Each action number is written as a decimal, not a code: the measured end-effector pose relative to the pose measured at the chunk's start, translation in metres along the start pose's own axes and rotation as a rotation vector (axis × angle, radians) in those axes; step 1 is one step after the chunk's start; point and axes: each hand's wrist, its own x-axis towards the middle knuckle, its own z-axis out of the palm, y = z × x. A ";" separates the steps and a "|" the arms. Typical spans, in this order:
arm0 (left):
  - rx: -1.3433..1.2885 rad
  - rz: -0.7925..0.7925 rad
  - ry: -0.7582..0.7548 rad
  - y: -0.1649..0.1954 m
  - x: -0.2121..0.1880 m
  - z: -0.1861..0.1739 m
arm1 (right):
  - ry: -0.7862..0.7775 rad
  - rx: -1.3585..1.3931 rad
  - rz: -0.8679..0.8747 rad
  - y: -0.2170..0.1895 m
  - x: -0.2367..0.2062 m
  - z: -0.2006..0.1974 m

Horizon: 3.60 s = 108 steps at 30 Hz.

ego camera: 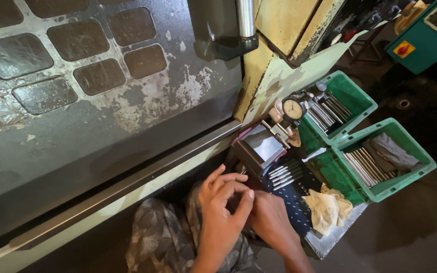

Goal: The person assembles small metal rods and cylindrical parts by hand, then uses a metal rod to press into recessed squares on a large metal plate. The person repeats the assembly and pressing steps multiple times.

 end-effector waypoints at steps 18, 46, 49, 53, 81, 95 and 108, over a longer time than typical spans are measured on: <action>-0.314 -0.168 -0.081 -0.009 0.002 -0.009 | 0.016 -0.005 0.053 -0.010 0.001 -0.006; 0.216 0.242 -0.054 -0.003 0.005 -0.018 | -0.081 0.072 0.088 0.010 0.006 -0.001; 0.244 0.257 -0.073 -0.002 0.005 -0.017 | -0.014 0.156 0.055 0.013 0.004 0.002; 0.246 0.233 -0.066 -0.004 0.005 -0.017 | -0.103 0.076 0.092 0.014 0.005 0.003; 0.208 0.252 0.209 0.001 0.076 -0.069 | 0.898 0.444 -0.485 -0.074 0.074 -0.008; 1.208 0.568 0.515 -0.060 0.230 -0.166 | 1.002 0.300 -0.791 -0.132 0.233 0.008; 1.244 0.485 0.521 -0.060 0.230 -0.150 | 0.952 0.057 -0.837 -0.151 0.294 0.018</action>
